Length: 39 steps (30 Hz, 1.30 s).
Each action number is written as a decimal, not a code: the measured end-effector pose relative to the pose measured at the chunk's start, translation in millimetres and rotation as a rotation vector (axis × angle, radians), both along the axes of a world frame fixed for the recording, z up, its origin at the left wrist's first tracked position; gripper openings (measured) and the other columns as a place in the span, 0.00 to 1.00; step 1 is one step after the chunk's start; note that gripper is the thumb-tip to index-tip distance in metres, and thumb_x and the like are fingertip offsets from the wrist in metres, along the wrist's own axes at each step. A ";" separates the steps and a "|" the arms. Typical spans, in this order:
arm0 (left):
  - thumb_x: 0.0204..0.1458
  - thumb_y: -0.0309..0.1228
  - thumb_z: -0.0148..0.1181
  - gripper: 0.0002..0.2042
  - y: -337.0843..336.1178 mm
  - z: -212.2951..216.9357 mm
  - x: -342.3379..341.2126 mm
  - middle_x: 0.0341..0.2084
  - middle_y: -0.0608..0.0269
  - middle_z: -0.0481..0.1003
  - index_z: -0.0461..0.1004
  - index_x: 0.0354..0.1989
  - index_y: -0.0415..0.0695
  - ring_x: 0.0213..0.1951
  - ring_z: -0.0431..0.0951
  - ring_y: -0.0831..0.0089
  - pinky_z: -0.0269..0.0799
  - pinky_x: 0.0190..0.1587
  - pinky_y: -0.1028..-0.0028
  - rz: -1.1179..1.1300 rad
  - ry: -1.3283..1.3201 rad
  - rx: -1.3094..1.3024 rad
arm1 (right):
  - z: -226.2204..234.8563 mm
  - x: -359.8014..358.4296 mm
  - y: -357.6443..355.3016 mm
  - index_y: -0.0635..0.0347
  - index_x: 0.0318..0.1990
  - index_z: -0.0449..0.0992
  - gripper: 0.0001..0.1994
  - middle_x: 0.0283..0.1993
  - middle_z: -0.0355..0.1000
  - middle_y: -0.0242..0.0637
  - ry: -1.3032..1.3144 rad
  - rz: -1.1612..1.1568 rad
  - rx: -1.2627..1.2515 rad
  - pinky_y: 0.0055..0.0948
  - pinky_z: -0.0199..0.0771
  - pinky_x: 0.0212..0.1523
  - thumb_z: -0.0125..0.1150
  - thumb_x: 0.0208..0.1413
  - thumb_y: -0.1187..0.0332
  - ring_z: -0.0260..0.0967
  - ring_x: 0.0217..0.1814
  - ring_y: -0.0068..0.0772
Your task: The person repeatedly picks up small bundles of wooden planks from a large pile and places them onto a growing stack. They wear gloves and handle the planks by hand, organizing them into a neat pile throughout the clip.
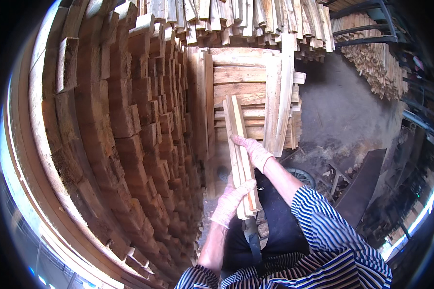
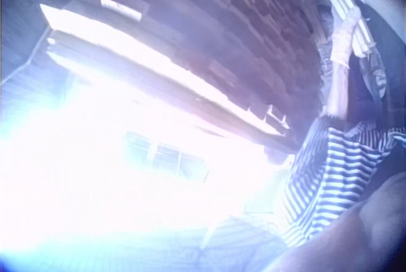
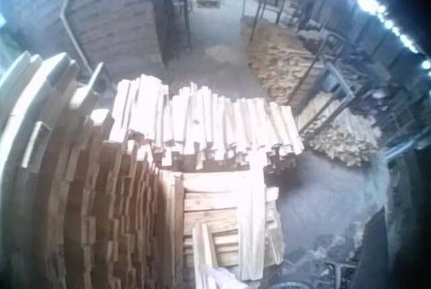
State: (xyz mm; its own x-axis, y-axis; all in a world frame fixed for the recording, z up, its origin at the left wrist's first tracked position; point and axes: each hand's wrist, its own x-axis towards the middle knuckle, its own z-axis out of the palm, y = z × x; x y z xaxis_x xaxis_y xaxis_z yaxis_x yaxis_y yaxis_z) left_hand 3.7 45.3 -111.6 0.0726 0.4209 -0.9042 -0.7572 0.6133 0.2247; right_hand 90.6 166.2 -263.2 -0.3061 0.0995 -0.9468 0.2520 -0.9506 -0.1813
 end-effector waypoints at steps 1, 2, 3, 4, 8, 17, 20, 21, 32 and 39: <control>0.47 0.39 0.77 0.52 -5.1 -2.6 2.0 0.57 0.54 0.71 0.46 0.74 0.41 0.54 0.75 0.68 0.74 0.56 0.70 -0.083 0.065 0.018 | 0.6 2.0 -0.1 0.60 0.46 0.77 0.21 0.38 0.78 0.39 0.018 -0.077 -0.064 0.42 0.81 0.42 0.74 0.54 0.55 0.77 0.39 0.36; 0.45 0.40 0.78 0.53 -18.7 -0.6 5.8 0.56 0.54 0.72 0.46 0.74 0.40 0.53 0.75 0.67 0.75 0.55 0.69 -0.146 0.123 0.010 | 17.6 2.8 -4.1 0.61 0.53 0.74 0.25 0.43 0.76 0.39 0.131 -0.128 -0.201 0.41 0.81 0.43 0.77 0.51 0.60 0.76 0.43 0.36; 0.44 0.41 0.79 0.53 -23.0 1.0 8.2 0.55 0.54 0.72 0.46 0.74 0.40 0.53 0.75 0.67 0.76 0.54 0.69 -0.221 0.187 0.024 | 21.9 6.2 -10.6 0.61 0.55 0.72 0.28 0.44 0.76 0.39 0.133 -0.099 -0.166 0.41 0.81 0.44 0.77 0.50 0.62 0.75 0.44 0.36; 0.41 0.42 0.81 0.59 -49.4 -5.9 26.6 0.58 0.53 0.70 0.42 0.75 0.40 0.55 0.74 0.67 0.74 0.57 0.69 -0.212 0.271 0.080 | 28.4 11.3 -20.6 0.61 0.58 0.70 0.30 0.46 0.75 0.39 0.136 -0.071 -0.131 0.41 0.81 0.45 0.77 0.49 0.63 0.75 0.45 0.36; 0.42 0.41 0.80 0.60 -77.8 -15.9 32.3 0.63 0.51 0.66 0.39 0.76 0.41 0.63 0.69 0.63 0.69 0.63 0.67 -0.066 0.227 0.111 | 25.1 7.1 -29.6 0.61 0.65 0.63 0.38 0.50 0.72 0.39 0.123 -0.051 0.137 0.38 0.75 0.54 0.77 0.45 0.69 0.71 0.52 0.35; 0.50 0.46 0.71 0.45 -132.5 -284.2 -46.7 0.66 0.51 0.64 0.55 0.72 0.41 0.66 0.64 0.54 0.58 0.70 0.67 0.601 0.336 -0.295 | -104.4 -150.8 36.1 0.61 0.75 0.45 0.59 0.65 0.66 0.55 -0.005 0.373 0.662 0.38 0.60 0.70 0.79 0.43 0.47 0.60 0.71 0.49; 0.51 0.33 0.70 0.41 -103.7 -310.4 -36.2 0.64 0.50 0.65 0.53 0.72 0.41 0.64 0.66 0.59 0.62 0.67 0.65 -0.222 0.919 -0.143 | -191.4 -120.3 23.5 0.61 0.75 0.46 0.56 0.64 0.67 0.51 0.007 0.177 0.679 0.34 0.64 0.67 0.78 0.45 0.51 0.64 0.66 0.42; 0.53 0.29 0.68 0.39 -91.6 -308.1 -31.8 0.63 0.50 0.65 0.52 0.71 0.42 0.63 0.66 0.62 0.64 0.66 0.64 -0.414 1.028 -0.114 | -187.9 -103.9 19.6 0.62 0.74 0.48 0.53 0.61 0.69 0.47 0.020 0.107 0.617 0.32 0.67 0.64 0.77 0.47 0.54 0.67 0.61 0.38; 0.57 0.43 0.67 0.41 -45.4 -220.0 28.7 0.61 0.54 0.69 0.52 0.73 0.41 0.59 0.72 0.63 0.67 0.64 0.67 0.318 0.057 0.012 | -149.0 -9.2 92.0 0.65 0.68 0.63 0.43 0.62 0.72 0.50 0.302 -0.103 0.152 0.38 0.68 0.67 0.78 0.48 0.58 0.68 0.65 0.39; 0.52 0.42 0.71 0.46 67.4 -268.7 -55.0 0.60 0.48 0.69 0.50 0.73 0.36 0.61 0.70 0.61 0.66 0.65 0.65 0.260 0.239 0.162 | -158.2 -6.8 97.1 0.65 0.56 0.77 0.27 0.51 0.80 0.43 0.345 -0.095 0.143 0.30 0.75 0.59 0.75 0.52 0.59 0.76 0.54 0.32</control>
State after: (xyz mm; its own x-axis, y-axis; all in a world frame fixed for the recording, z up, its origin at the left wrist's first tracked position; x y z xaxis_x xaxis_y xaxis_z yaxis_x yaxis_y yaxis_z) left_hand -51.3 112.7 -380.3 -0.2598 0.5368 -0.8028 -0.7971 0.3500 0.4920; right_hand 83.8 263.3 -421.3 -0.5875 0.2665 -0.7640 0.0650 -0.9256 -0.3729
